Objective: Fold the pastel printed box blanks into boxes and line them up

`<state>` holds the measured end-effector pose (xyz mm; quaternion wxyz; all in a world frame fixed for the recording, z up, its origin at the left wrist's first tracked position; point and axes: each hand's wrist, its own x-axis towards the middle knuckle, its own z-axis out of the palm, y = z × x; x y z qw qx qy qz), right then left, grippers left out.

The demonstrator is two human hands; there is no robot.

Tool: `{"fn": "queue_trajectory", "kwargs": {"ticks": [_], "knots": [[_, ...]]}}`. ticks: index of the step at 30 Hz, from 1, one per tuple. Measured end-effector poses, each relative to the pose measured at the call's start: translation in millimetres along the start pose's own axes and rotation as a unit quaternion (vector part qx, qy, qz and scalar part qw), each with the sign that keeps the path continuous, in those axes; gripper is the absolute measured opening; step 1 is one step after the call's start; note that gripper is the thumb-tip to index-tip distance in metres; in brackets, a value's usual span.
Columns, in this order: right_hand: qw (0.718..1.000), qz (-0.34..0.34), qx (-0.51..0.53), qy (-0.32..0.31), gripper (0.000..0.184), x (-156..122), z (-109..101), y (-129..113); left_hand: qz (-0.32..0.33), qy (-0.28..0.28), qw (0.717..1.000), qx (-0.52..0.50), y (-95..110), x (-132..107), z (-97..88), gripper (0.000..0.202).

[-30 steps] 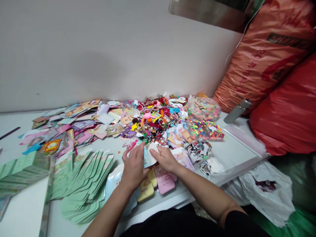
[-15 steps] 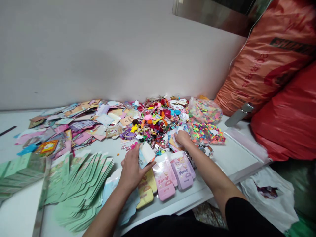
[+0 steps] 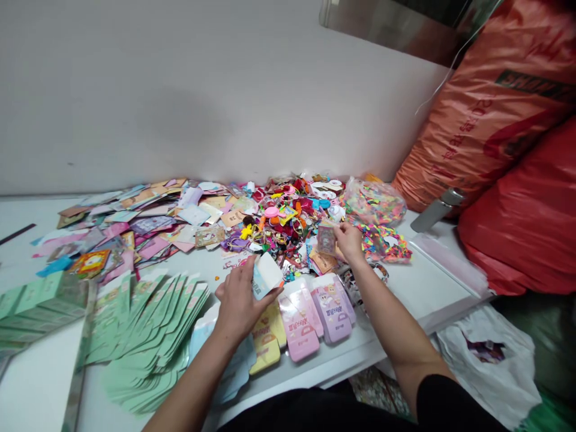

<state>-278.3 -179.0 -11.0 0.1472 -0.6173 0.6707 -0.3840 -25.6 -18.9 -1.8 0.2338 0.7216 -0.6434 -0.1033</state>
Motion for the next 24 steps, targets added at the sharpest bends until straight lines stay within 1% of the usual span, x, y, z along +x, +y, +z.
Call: {"fn": "queue_trajectory", "kwargs": {"ticks": [2, 4, 5, 6, 8, 9, 10, 11, 14, 15, 18, 19, 21, 23, 24], "knots": [[0.993, 0.034, 0.105, -0.032, 0.03, -1.6, 1.9, 5.2, -0.013, -0.002, 1.0, 0.015, 1.7, 0.1, -1.0, 0.082], [0.982, 0.054, 0.174, -0.044, 0.033, -4.1, 0.8, 7.2, -0.029, -0.003, 0.999, 0.03, 2.6, 0.3, -1.1, 0.082], [0.98, 0.053, 0.188, -0.027, 0.034, -5.8, -1.6, 5.9, -0.04, -0.002, 0.998, 0.04, 2.7, 0.5, -0.8, 0.082], [0.98, 0.045, 0.195, 0.003, 0.034, -8.2, -5.1, 2.5, -0.051, 0.0, 0.997, 0.05, 2.6, 0.8, -0.3, 0.082], [0.973, 0.023, 0.221, 0.066, 0.032, -17.1, -14.1, -10.6, -0.058, 0.001, 0.997, 0.059, 2.4, 1.4, 1.1, 0.079], [0.965, 0.017, 0.252, 0.078, 0.031, -24.8, -18.6, -19.9, -0.055, -0.001, 0.997, 0.058, 2.6, 1.7, 2.1, 0.078], [0.953, 0.017, 0.293, 0.07, 0.031, -34.9, -22.2, -30.4, -0.05, -0.004, 0.997, 0.056, 3.3, 2.0, 3.2, 0.078], [0.939, 0.023, 0.34, 0.04, 0.031, -47.3, -24.5, -41.3, -0.044, -0.005, 0.998, 0.055, 4.6, 2.2, 4.5, 0.077], [0.9, 0.037, 0.426, -0.088, 0.029, -91.7, -21.8, -68.7, -0.04, 0.006, 0.997, 0.072, 11.4, 1.9, 8.1, 0.075], [0.894, 0.041, 0.434, -0.105, 0.029, -105.6, -18.3, -74.0, -0.039, 0.011, 0.996, 0.079, 14.2, 1.4, 8.9, 0.075], [0.895, 0.048, 0.432, -0.098, 0.03, -135.0, -6.2, -77.1, -0.029, 0.027, 0.995, 0.09, 21.7, -0.8, 10.0, 0.071], [0.898, 0.052, 0.427, -0.097, 0.03, -140.2, -2.9, -75.1, -0.022, 0.034, 0.994, 0.098, 23.5, -1.7, 10.1, 0.069], [0.901, 0.058, 0.415, -0.117, 0.03, -145.9, 1.5, -69.7, 0.006, 0.048, 0.992, 0.12, 26.1, -3.5, 11.1, 0.066], [0.915, 0.042, 0.382, -0.124, 0.029, -148.3, 3.5, -65.1, 0.042, 0.053, 0.988, 0.136, 27.8, -5.1, 13.4, 0.066], [0.929, 0.017, 0.354, -0.107, 0.028, -149.2, 3.8, -63.5, 0.057, 0.052, 0.988, 0.135, 28.5, -5.8, 15.0, 0.067]]}}
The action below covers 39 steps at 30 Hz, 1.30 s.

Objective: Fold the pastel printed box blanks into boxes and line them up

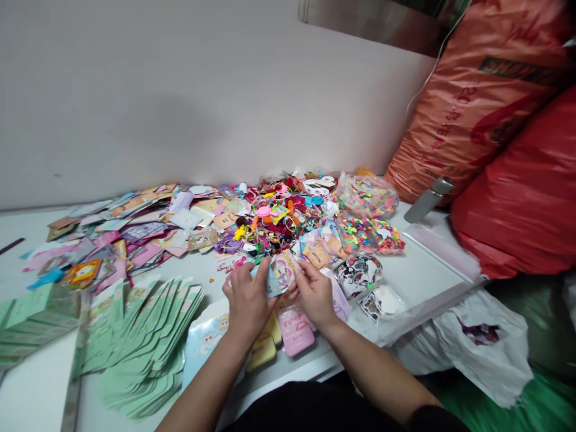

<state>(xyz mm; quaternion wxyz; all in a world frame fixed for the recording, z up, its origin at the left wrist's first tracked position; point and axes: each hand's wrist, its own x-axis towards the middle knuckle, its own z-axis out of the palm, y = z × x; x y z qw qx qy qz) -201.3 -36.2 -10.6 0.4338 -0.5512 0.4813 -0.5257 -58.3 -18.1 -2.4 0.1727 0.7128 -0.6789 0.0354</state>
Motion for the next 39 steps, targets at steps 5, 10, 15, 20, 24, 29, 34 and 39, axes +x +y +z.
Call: {"fn": "queue_trajectory", "kwargs": {"ticks": [5, 10, 15, 20, 24, 29, 34, 39], "knots": [[0.958, -0.2, -0.184, 0.093, 0.028, -5.8, -0.9, 3.8, 0.008, -0.002, 0.999, -0.039, 5.6, -1.9, 5.4, 0.071], [0.951, -0.225, -0.214, 0.009, 0.028, -12.5, 0.5, 5.5, 0.022, -0.002, 0.999, -0.042, 11.8, -1.6, 3.8, 0.068], [0.967, -0.128, -0.15, -0.16, 0.017, 16.4, -42.8, 1.3, 0.044, -0.054, 0.99, -0.12, 4.4, 5.6, 4.6, 0.068], [0.94, -0.026, -0.338, 0.026, 0.018, 75.4, -152.1, 6.0, 0.032, -0.052, 0.965, -0.254, -15.9, 13.4, 10.5, 0.08], [0.883, 0.066, -0.465, 0.0, 0.015, 79.6, -208.7, 27.0, 0.056, -0.051, 0.962, -0.263, -22.0, 12.9, 16.0, 0.081], [0.845, 0.091, -0.527, 0.007, 0.037, 58.9, -207.8, 58.9, 0.073, -0.106, 0.95, -0.284, -9.8, 12.8, 18.1, 0.078], [0.832, 0.021, -0.554, 0.003, 0.037, 54.4, -195.5, 64.8, 0.077, -0.091, 0.959, -0.257, -4.5, 13.1, 17.9, 0.077], [0.812, -0.032, -0.582, -0.023, 0.036, 47.3, -190.2, 59.1, 0.075, -0.076, 0.963, -0.247, -3.9, 9.9, 17.9, 0.074]]}}
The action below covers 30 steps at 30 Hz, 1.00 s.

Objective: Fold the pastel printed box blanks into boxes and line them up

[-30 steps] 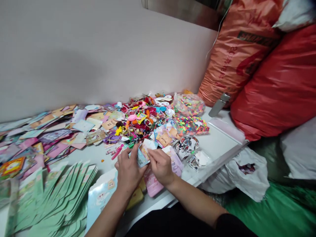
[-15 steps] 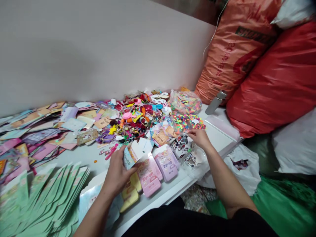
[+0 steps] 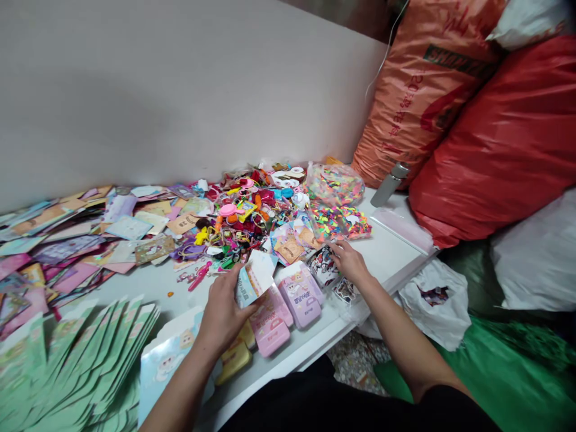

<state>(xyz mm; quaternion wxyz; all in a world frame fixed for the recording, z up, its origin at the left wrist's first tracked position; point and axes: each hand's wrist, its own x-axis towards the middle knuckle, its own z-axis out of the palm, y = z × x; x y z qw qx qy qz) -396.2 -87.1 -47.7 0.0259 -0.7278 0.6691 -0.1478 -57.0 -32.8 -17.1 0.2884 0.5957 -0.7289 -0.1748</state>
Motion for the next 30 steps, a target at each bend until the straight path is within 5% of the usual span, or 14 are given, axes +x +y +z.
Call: {"fn": "queue_trajectory", "kwargs": {"ticks": [13, 20, 24, 30], "knots": [[0.991, 0.012, 0.125, -0.048, 0.005, 10.6, 3.4, -5.2, 0.002, -0.015, 1.0, 0.023, 5.4, -2.0, 1.8, 0.073], [0.971, 0.019, 0.228, 0.075, 0.013, 11.8, -34.1, -12.9, -0.009, -0.002, 0.997, 0.07, 7.1, -1.2, 5.7, 0.072], [0.952, 0.018, 0.296, 0.081, 0.014, 13.6, -48.5, -58.3, -0.023, -0.002, 0.996, 0.083, 13.5, 0.4, 9.3, 0.073], [0.932, -0.121, 0.338, 0.044, 0.012, 7.6, -40.5, -148.6, -0.014, 0.035, 0.995, 0.092, 17.8, 1.2, 10.0, 0.075]]}}
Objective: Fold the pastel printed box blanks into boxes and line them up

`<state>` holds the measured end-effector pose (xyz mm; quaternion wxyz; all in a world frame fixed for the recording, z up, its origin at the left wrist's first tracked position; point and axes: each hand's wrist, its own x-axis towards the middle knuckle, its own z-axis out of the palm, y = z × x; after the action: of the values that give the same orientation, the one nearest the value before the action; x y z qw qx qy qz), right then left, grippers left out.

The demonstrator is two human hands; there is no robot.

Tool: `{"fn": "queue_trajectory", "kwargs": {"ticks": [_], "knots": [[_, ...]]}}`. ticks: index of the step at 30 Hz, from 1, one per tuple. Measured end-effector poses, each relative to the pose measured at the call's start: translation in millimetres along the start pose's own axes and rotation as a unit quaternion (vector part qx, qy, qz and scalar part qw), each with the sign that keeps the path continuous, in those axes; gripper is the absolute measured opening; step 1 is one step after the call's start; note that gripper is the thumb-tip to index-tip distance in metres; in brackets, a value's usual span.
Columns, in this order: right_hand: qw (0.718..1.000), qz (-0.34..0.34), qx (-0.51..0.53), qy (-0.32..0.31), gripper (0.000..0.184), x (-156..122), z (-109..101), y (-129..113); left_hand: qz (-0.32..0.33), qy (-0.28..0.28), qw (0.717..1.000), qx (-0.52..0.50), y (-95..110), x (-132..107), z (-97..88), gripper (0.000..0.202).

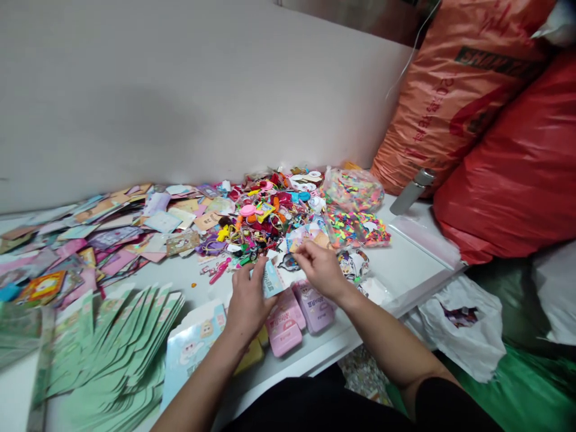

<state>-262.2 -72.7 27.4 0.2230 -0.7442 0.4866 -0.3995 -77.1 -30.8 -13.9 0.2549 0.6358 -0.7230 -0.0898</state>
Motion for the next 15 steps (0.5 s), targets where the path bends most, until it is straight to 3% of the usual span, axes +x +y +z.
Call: {"fn": "queue_trajectory", "kwargs": {"ticks": [5, 9, 10, 12, 14, 15], "knots": [[0.999, -0.011, -0.006, -0.038, 0.014, 0.5, 30.2, -19.6, 0.001, 0.037, 0.998, 0.042, -0.2, 0.0, -2.7, 0.074], [0.99, -0.041, 0.064, -0.118, 0.023, 6.2, 25.7, -19.2, -0.014, 0.019, 1.0, 0.01, -4.1, 5.0, -4.5, 0.073], [0.99, -0.043, 0.078, -0.108, 0.022, 11.4, 19.3, -12.4, -0.02, 0.001, 0.999, -0.025, -6.5, 6.7, -5.4, 0.073], [0.998, -0.014, 0.061, -0.031, 0.021, 27.3, -0.6, 13.0, -0.031, -0.045, 0.992, -0.11, -13.8, 10.1, -8.0, 0.073], [0.997, 0.057, -0.022, 0.054, 0.026, 48.4, -27.5, 52.8, -0.036, -0.062, 0.988, -0.14, -23.3, 12.7, -10.6, 0.075], [0.99, 0.098, -0.084, 0.065, 0.027, 59.4, -41.4, 75.9, -0.039, -0.054, 0.99, -0.124, -28.1, 13.7, -11.6, 0.074]]}}
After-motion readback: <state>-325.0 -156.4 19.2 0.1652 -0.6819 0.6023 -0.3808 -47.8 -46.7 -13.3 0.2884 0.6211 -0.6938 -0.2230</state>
